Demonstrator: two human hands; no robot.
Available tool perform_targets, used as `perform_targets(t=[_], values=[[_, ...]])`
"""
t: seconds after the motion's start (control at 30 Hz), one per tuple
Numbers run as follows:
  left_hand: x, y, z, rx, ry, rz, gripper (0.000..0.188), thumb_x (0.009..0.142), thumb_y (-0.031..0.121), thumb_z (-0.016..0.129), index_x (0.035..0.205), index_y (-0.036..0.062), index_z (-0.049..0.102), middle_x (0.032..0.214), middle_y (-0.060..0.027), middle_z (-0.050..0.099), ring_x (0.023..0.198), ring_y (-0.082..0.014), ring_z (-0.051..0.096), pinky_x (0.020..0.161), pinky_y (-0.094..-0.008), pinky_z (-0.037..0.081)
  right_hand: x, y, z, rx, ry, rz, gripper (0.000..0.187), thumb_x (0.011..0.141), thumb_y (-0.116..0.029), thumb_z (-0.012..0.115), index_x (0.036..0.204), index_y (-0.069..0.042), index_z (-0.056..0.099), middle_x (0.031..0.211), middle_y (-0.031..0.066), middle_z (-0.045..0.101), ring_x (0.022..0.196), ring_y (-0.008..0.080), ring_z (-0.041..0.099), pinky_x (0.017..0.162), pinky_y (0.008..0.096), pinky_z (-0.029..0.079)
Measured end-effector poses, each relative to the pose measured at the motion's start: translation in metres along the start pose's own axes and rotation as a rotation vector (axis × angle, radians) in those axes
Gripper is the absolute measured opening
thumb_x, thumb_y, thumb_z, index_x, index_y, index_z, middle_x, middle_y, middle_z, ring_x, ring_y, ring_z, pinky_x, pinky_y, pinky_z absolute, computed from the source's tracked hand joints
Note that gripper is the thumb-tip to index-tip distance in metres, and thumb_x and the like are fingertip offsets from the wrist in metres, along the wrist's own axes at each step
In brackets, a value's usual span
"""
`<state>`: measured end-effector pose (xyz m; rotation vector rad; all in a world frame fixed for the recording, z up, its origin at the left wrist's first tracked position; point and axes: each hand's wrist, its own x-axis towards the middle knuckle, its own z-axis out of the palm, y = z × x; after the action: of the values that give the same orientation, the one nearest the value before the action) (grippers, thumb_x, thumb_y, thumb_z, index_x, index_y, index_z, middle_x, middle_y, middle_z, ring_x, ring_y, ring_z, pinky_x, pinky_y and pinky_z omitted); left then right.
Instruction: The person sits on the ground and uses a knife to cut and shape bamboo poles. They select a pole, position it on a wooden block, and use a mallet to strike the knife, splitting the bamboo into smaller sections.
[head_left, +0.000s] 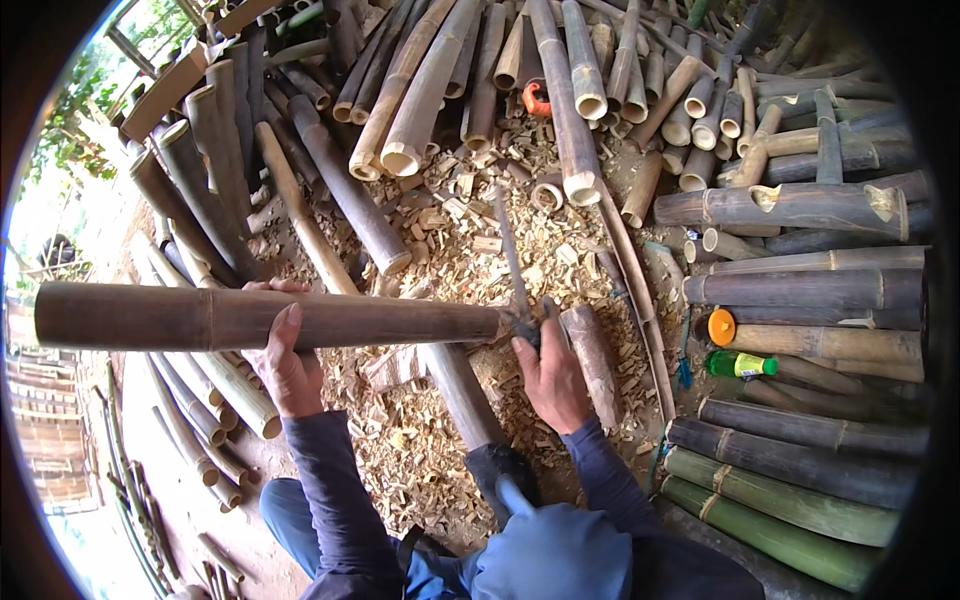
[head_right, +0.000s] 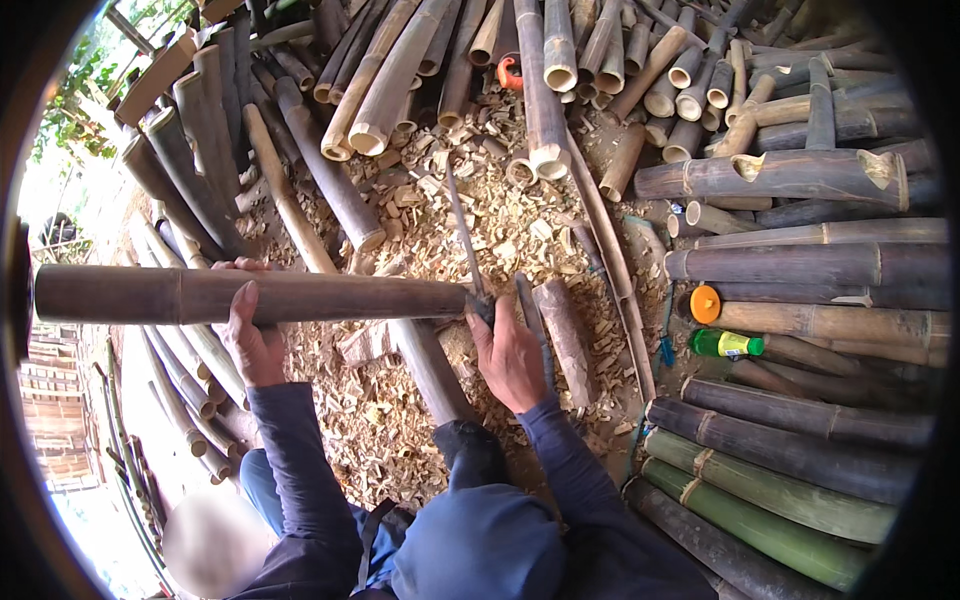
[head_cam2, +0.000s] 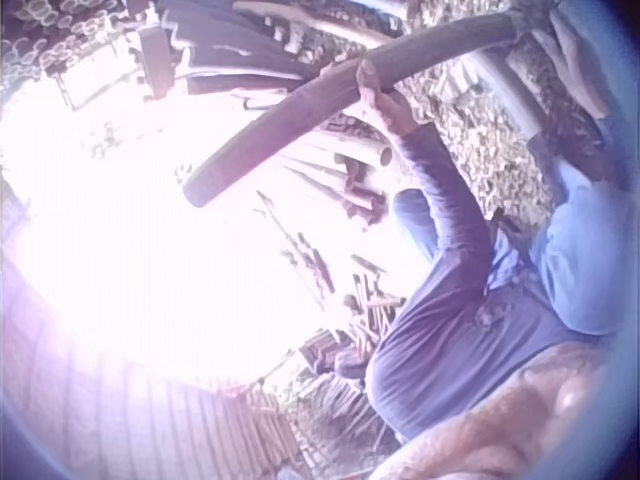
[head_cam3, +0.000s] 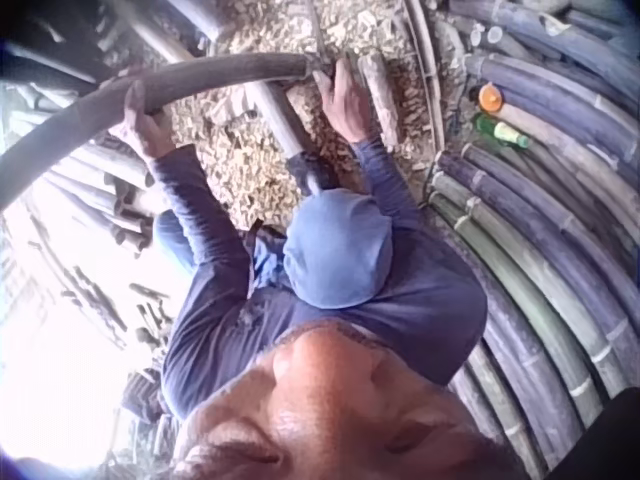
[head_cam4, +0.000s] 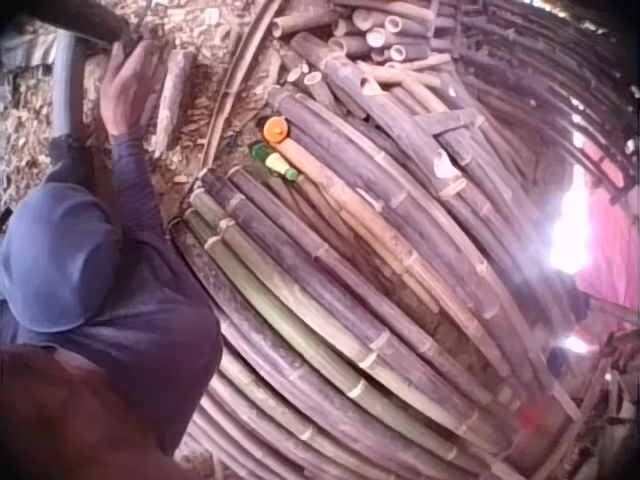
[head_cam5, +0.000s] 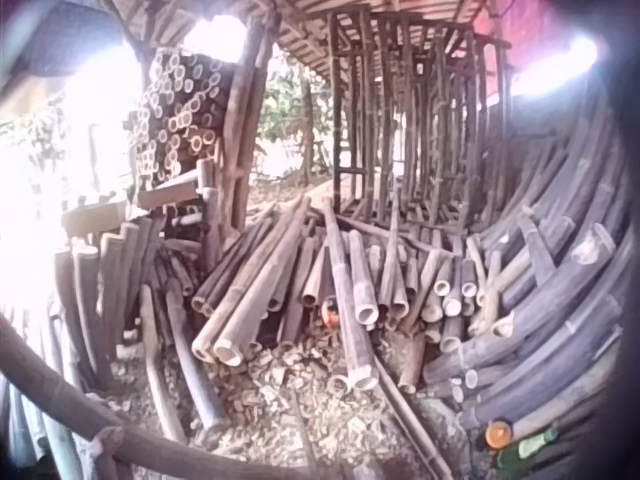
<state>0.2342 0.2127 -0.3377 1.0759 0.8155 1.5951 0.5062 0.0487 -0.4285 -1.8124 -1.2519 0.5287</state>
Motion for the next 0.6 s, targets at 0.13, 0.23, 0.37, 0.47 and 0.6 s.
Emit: perform_targets(t=[0.13,0.23,0.37,0.47,0.6], values=[[0.005,0.001,-0.006,-0.015,-0.077,-0.028,0.054,0.081,0.005,0.078,0.128,0.0083,0.052,0.113,-0.0098,0.064,0.112,-0.0307,0.063,0.106,-0.0486,0.048,-0.004,0.002,0.016,-0.016,0.033,-0.008,0.032,0.104,-0.029,0.060,0.109,0.001,0.050,0.084,0.0274,0.066,0.079,0.0474,0.067,0.063,0.0505,0.052],[0.004,0.008,0.020,-0.039,-0.040,-0.027,0.054,0.083,0.005,0.077,0.131,0.0055,0.053,0.116,-0.0106,0.063,0.113,-0.0301,0.063,0.106,-0.0473,0.048,-0.012,0.073,0.052,-0.298,-0.187,0.180,0.033,0.104,-0.033,0.058,0.104,-0.001,0.049,0.084,0.0289,0.067,0.081,0.0487,0.067,0.066,0.0547,0.052],[-0.006,0.005,0.038,0.004,0.407,-0.034,0.054,0.085,0.008,0.080,0.132,-0.0037,0.057,0.122,-0.0132,0.065,0.106,-0.0237,0.066,0.096,-0.0416,0.055,-0.022,0.079,0.040,-0.231,-0.153,0.088,0.035,0.105,-0.037,0.056,0.102,-0.003,0.047,0.079,0.0292,0.066,0.076,0.0500,0.067,0.065,0.0594,0.050],[-0.003,0.002,0.018,0.173,0.439,0.046,0.053,0.083,0.009,0.083,0.128,-0.0045,0.059,0.115,-0.0126,0.068,0.101,-0.0221,0.067,0.091,-0.0404,0.057,-0.008,0.006,0.002,-0.113,-0.227,0.239,0.037,0.105,-0.038,0.057,0.103,-0.002,0.047,0.078,0.0277,0.066,0.075,0.0491,0.067,0.061,0.0546,0.050],[-0.006,0.002,0.016,0.154,0.310,0.042,0.053,0.082,0.008,0.084,0.127,-0.0044,0.058,0.110,-0.0114,0.069,0.100,-0.0217,0.067,0.092,-0.0400,0.057,-0.006,-0.021,-0.012,0.017,0.129,-0.111,0.038,0.107,-0.038,0.054,0.109,0.000,0.047,0.077,0.0263,0.066,0.071,0.0487,0.067,0.058,0.0528,0.051]])
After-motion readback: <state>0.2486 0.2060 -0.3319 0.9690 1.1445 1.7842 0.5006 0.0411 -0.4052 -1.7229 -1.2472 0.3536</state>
